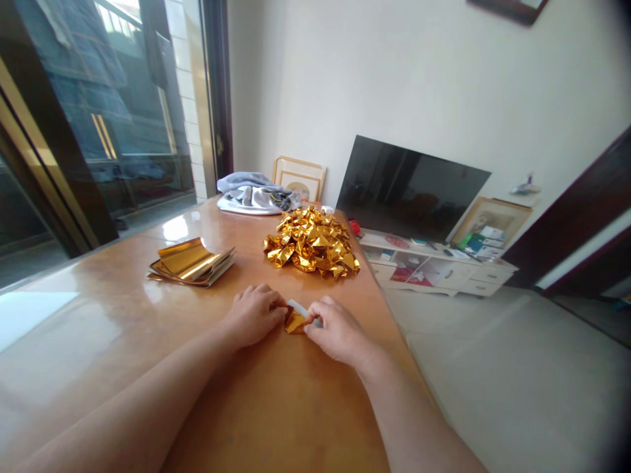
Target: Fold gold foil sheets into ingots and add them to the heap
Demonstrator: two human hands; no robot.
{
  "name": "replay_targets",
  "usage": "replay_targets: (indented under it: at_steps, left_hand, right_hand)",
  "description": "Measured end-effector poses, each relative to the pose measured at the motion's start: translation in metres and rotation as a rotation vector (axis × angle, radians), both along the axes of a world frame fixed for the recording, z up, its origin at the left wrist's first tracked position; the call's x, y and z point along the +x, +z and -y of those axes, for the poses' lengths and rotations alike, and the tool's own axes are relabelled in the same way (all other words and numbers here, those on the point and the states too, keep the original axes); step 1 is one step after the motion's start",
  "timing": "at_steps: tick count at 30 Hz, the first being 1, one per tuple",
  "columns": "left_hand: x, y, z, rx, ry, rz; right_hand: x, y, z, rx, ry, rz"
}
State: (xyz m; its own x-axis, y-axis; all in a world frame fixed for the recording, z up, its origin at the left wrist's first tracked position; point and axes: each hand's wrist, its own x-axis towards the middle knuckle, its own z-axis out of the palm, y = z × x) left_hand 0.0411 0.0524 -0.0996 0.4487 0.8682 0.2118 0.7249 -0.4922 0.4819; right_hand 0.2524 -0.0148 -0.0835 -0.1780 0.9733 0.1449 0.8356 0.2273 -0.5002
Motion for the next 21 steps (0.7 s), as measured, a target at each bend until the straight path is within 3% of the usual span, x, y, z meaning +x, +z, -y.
replay_targets:
  at_steps: [9, 14, 17, 21]
  left_hand:
    - [0.010, 0.007, 0.009, -0.412, 0.020, 0.630]
    - [0.011, 0.020, 0.018, -0.510, -0.009, 0.917]
    - [0.012, 0.030, 0.022, -0.481, -0.022, 0.956]
    - [0.011, 0.041, 0.024, -0.418, -0.049, 0.857]
  right_hand:
    - [-0.001, 0.000, -0.004, 0.156, 0.010, -0.211]
    - [-0.007, 0.007, 0.003, 0.211, 0.040, -0.253]
    - [-0.007, 0.014, 0.007, 0.210, 0.060, -0.362]
    - [-0.004, 0.021, 0.006, 0.147, -0.039, -0.647]
